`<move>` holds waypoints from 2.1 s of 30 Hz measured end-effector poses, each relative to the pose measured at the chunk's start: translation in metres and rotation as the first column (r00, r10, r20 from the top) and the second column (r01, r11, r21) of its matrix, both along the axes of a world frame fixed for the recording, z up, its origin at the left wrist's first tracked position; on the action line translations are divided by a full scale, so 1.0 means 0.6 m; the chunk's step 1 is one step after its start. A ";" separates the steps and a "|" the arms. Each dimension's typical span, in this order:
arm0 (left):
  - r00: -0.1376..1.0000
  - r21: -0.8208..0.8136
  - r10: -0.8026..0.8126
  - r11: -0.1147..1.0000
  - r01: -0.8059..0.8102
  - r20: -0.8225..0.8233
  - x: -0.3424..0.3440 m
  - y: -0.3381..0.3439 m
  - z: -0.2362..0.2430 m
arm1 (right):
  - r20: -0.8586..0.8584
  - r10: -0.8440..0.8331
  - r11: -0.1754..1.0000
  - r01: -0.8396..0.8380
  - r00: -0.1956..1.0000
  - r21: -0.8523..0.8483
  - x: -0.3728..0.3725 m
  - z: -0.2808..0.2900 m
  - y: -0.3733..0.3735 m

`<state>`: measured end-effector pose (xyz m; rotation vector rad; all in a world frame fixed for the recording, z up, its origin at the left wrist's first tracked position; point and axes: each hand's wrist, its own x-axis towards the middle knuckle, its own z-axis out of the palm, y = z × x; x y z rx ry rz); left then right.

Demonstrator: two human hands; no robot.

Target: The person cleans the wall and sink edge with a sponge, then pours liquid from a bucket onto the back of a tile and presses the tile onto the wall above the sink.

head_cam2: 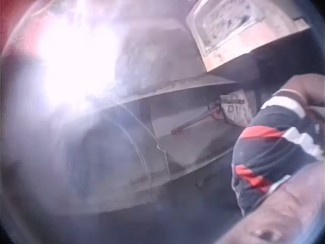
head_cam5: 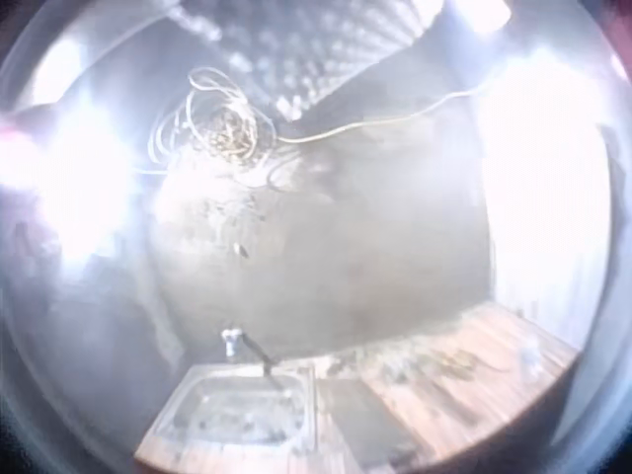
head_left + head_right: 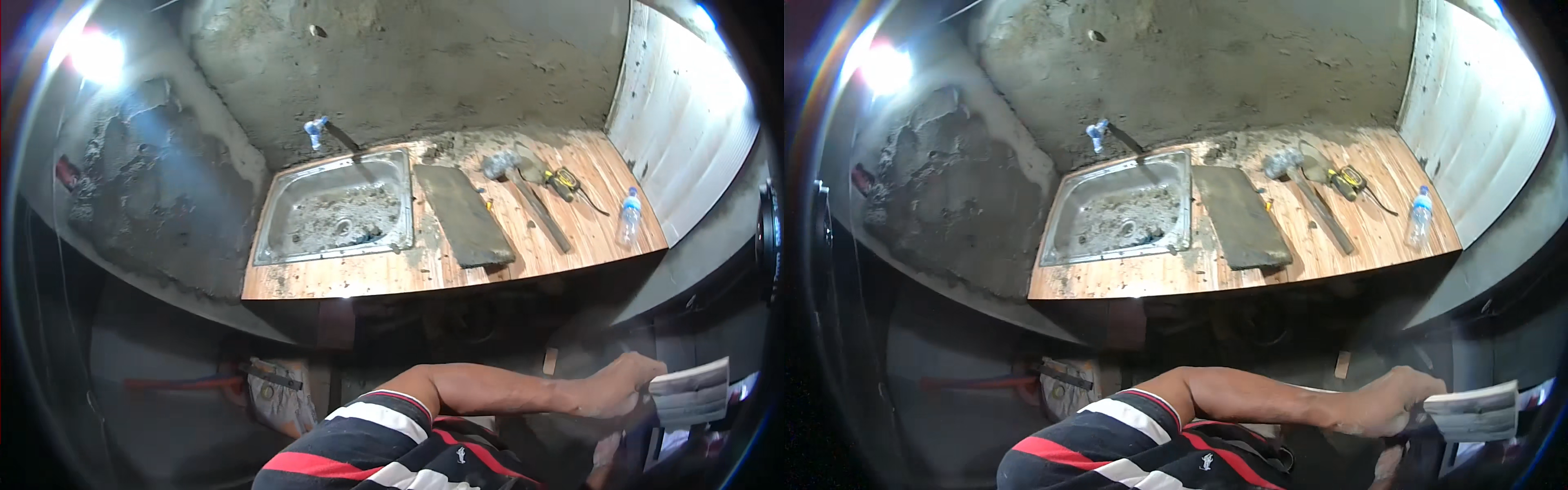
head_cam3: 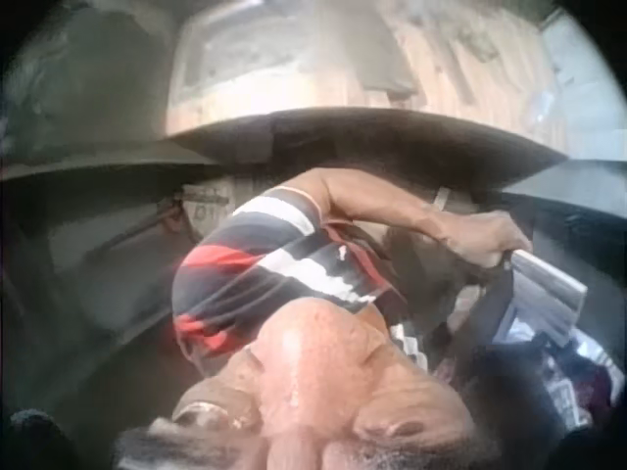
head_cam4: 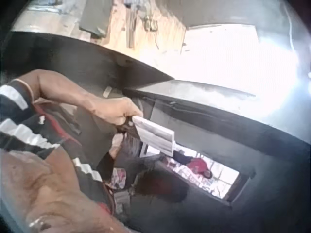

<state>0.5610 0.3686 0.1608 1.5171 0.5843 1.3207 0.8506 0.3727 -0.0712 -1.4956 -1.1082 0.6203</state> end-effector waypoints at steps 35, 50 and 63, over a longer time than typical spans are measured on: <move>0.069 0.099 0.996 0.063 -0.993 0.061 -0.922 -0.607 0.475 | -0.152 0.987 0.090 -0.963 0.053 0.253 -1.201 0.634 -0.018; -0.963 0.971 0.223 -0.216 0.099 0.148 -0.993 -0.605 0.462 | -0.133 0.889 -0.368 -0.857 -0.438 0.361 -1.566 0.612 -0.004; -0.354 0.442 0.896 -0.441 -0.781 0.269 -1.100 -0.490 0.404 | -0.051 0.920 -0.370 -0.903 -0.389 0.220 -1.681 0.629 0.002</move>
